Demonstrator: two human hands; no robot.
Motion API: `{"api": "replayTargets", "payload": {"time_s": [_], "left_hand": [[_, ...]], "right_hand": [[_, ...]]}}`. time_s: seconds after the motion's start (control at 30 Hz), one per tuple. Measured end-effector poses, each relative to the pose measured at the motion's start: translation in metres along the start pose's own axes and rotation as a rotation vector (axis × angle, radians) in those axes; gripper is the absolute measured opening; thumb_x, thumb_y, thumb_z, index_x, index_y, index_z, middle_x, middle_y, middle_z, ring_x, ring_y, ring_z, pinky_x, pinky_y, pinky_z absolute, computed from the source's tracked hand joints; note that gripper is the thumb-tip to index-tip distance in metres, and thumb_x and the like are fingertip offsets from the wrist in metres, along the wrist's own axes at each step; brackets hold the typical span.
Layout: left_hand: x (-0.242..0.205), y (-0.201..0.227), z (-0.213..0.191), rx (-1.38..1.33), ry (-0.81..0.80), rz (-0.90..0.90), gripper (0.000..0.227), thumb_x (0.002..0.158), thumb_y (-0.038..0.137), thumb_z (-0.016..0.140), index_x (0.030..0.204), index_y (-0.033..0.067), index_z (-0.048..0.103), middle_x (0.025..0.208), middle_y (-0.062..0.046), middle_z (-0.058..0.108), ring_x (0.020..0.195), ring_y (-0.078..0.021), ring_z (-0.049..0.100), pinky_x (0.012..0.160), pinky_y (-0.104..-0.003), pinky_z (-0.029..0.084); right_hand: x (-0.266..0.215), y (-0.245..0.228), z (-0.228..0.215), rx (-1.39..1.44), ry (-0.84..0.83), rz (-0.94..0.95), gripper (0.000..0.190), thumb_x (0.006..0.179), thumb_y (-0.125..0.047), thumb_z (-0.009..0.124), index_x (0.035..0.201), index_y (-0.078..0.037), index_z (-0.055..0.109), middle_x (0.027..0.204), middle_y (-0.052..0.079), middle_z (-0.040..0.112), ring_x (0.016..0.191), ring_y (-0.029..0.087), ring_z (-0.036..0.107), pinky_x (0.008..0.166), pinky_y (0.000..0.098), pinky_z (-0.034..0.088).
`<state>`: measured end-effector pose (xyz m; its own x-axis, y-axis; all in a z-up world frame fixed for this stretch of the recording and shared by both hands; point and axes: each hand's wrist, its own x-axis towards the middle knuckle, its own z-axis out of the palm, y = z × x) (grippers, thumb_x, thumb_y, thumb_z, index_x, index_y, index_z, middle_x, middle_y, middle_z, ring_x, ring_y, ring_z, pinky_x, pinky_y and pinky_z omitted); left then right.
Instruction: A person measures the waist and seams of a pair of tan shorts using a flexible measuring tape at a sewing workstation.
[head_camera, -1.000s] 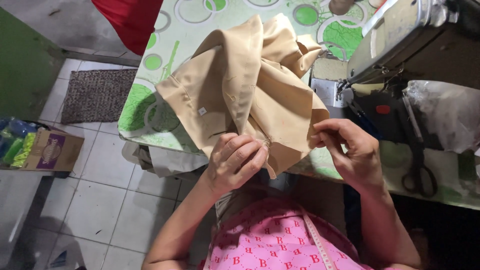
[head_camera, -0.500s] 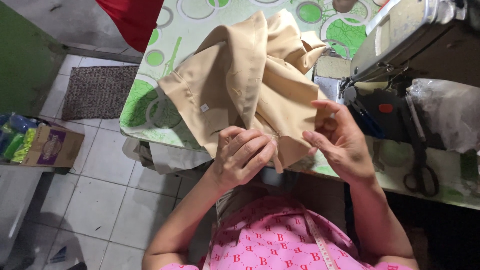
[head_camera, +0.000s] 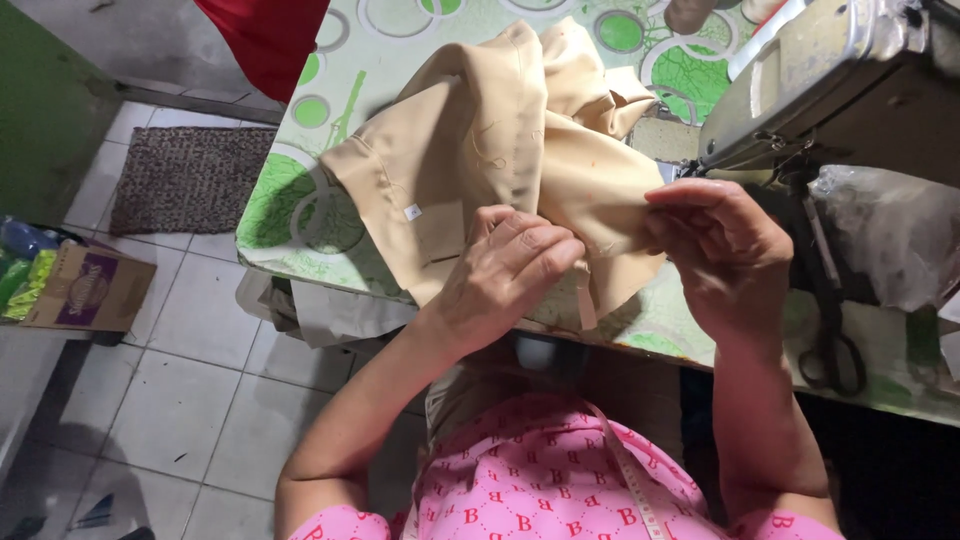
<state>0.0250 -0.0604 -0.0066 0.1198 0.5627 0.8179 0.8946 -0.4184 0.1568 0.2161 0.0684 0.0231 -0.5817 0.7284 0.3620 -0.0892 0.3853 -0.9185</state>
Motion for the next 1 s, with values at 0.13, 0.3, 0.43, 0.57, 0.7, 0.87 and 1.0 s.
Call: {"api": "replayTargets", "payload": {"time_s": [0.13,0.3,0.43,0.57,0.7,0.87,1.0], "left_hand": [[0.008,0.002,-0.003,0.119,0.051,0.008,0.007,0.105,0.008,0.065,0.101,0.0089,0.071,0.107,-0.003,0.070,0.105,-0.0232,0.066,0.096,-0.039,0.033],[0.010,0.003,-0.005,0.101,0.054,0.045,0.011,0.105,0.008,0.062,0.097,0.0096,0.070,0.103,-0.003,0.071,0.104,-0.0233,0.067,0.097,-0.039,0.036],[0.003,0.001,0.001,0.073,0.168,0.066,0.014,0.104,0.014,0.062,0.094,0.0077,0.070,0.090,-0.006,0.063,0.093,-0.0248,0.066,0.091,-0.040,0.048],[0.007,0.004,-0.010,0.089,0.138,0.104,0.013,0.102,0.011,0.065,0.092,0.0058,0.071,0.088,-0.008,0.063,0.095,-0.0271,0.069,0.093,-0.041,0.051],[-0.001,0.001,-0.010,0.063,0.054,0.122,0.017,0.103,0.012,0.063,0.088,0.0054,0.070,0.080,-0.007,0.059,0.085,-0.0258,0.068,0.086,-0.040,0.055],[0.010,0.003,-0.027,-0.100,-0.080,0.037,0.033,0.102,0.036,0.061,0.093,0.0048,0.066,0.080,-0.007,0.058,0.081,-0.0273,0.066,0.080,-0.040,0.056],[0.032,-0.023,-0.027,-0.209,-0.161,-0.042,0.024,0.092,0.019,0.073,0.102,-0.0014,0.065,0.083,-0.017,0.061,0.078,-0.0387,0.066,0.070,-0.049,0.055]], "right_hand": [[0.001,0.001,-0.001,0.019,0.007,0.009,0.019,0.101,0.009,0.068,0.118,0.004,0.063,0.109,0.013,0.069,0.097,0.012,0.068,0.088,0.0204,0.059],[-0.009,0.010,-0.006,-0.050,0.039,0.023,0.020,0.099,0.009,0.071,0.117,0.002,0.065,0.103,0.010,0.070,0.090,0.010,0.067,0.081,0.0183,0.055],[-0.026,0.029,-0.002,-0.042,0.047,0.082,0.030,0.090,0.013,0.073,0.118,0.002,0.071,0.087,0.011,0.067,0.070,0.012,0.062,0.072,0.0292,0.061],[-0.032,0.019,0.008,-0.041,0.017,0.048,0.030,0.089,0.012,0.074,0.117,0.003,0.072,0.090,0.008,0.062,0.072,0.008,0.060,0.072,0.0290,0.062],[-0.035,0.012,0.010,-0.155,-0.077,-0.073,0.036,0.088,0.005,0.075,0.124,0.001,0.072,0.104,0.013,0.062,0.070,0.010,0.057,0.068,0.0305,0.057],[-0.037,0.007,0.009,-0.288,-0.153,-0.201,0.046,0.086,0.012,0.068,0.130,0.001,0.068,0.131,0.025,0.062,0.062,0.020,0.061,0.062,0.0359,0.057],[-0.039,-0.002,0.019,-0.350,-0.203,-0.219,0.056,0.078,0.014,0.067,0.131,-0.004,0.070,0.120,0.022,0.071,0.098,0.031,0.074,0.072,0.0404,0.059]]}}
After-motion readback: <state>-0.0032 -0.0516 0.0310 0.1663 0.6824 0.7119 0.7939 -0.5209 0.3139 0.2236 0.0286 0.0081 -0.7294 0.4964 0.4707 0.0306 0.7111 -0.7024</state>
